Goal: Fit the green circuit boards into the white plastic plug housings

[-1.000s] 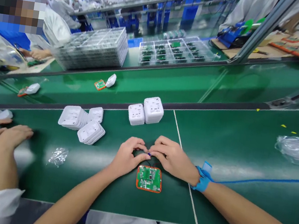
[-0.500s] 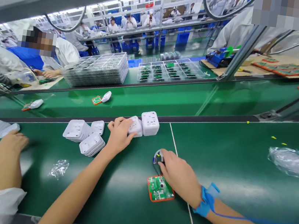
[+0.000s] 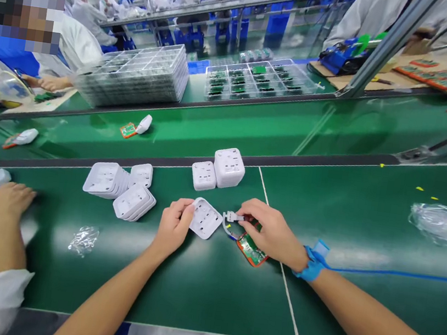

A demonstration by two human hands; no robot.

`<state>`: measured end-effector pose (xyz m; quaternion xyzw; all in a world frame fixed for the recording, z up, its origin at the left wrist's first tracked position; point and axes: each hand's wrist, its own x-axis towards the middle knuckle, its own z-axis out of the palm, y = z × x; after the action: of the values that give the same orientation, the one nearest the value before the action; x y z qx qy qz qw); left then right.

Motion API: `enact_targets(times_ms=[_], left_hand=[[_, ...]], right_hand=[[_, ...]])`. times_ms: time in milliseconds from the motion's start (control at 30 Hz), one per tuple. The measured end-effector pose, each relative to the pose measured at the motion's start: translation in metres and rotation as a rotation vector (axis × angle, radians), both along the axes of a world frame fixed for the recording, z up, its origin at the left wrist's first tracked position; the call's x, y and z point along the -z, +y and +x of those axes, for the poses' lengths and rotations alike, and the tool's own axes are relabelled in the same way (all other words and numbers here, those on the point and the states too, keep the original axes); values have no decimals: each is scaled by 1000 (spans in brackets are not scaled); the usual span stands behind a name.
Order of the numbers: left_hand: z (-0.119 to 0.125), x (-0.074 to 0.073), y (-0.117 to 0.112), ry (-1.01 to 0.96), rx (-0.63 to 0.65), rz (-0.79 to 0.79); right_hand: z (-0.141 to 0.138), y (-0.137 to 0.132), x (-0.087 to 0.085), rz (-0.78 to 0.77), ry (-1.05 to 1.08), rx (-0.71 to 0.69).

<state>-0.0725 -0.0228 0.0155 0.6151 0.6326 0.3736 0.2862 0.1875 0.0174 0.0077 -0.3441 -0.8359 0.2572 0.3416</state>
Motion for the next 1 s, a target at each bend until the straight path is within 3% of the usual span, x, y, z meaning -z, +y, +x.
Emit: enact_targets(times_ms=[200,400,633,833,1000], left_hand=[[-5,-6,8,70,74,28],[14,-4,3,78,231,-45],[27,-5,-6,46,325,-94],[27,-7,-7,136,385,-100],[31,-4,-6,150,310,-89]], right_hand=[[2,3,-5,68,-7,-86],[-10,-6,-18,48,77,-221],[-19,-20,-10,314,-160,-131],[-20,-23,-11,296,-197,-54],[-21,-29,-27,288,-340,-91]])
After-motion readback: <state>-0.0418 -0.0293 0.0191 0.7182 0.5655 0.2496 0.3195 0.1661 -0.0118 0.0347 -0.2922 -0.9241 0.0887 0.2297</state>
